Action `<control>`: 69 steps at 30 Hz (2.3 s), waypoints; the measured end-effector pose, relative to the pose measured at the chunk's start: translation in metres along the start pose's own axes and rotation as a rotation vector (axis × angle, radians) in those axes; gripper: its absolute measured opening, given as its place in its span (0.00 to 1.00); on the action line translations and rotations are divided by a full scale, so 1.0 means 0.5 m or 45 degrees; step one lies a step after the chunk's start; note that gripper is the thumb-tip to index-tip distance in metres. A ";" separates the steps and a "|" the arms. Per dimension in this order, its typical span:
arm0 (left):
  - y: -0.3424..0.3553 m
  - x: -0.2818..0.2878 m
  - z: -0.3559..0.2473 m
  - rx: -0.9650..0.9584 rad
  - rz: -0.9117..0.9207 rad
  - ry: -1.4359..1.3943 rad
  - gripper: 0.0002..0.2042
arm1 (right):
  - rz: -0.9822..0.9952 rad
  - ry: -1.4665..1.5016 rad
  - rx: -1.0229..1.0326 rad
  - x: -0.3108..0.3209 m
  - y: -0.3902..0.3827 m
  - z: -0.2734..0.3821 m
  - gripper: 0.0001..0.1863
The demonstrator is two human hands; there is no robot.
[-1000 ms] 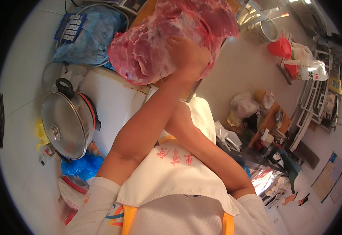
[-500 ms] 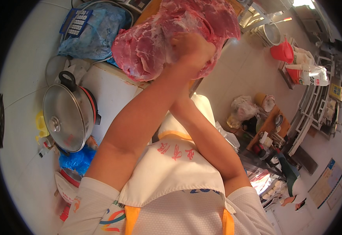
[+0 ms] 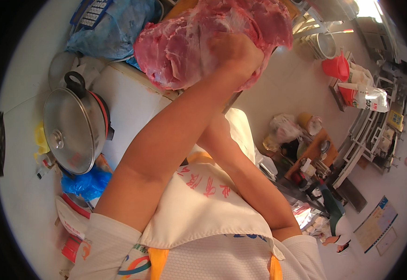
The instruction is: The person trims and cuts a large piece of raw pork on a wooden cutting board using a knife, occasionally picking up small pieces and placing them into a meat grinder.
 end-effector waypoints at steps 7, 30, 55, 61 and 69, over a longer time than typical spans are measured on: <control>0.011 -0.023 -0.008 0.073 -0.119 -0.043 0.49 | 0.221 0.001 -0.110 -0.008 -0.050 0.005 0.27; 0.021 -0.031 -0.016 0.029 -0.078 -0.146 0.55 | -0.095 0.420 0.153 -0.027 0.053 -0.100 0.27; 0.024 -0.036 -0.028 0.052 -0.251 -0.017 0.54 | 0.389 -0.161 -0.384 0.011 -0.096 -0.007 0.21; 0.018 -0.003 -0.038 0.028 -0.083 -0.136 0.54 | -0.152 0.114 0.144 0.002 0.006 -0.039 0.17; 0.020 -0.001 -0.037 0.046 -0.058 -0.049 0.53 | -0.293 0.589 0.341 0.016 0.108 -0.056 0.17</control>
Point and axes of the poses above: each hand's wrist, its own y-axis towards the middle knuckle, its own x-axis out of the back of the hand, z = x × y, the point moved 1 cm from there along y, towards the middle knuckle, and after that the axes turned 6 degrees about z, right-handed, at the moved point
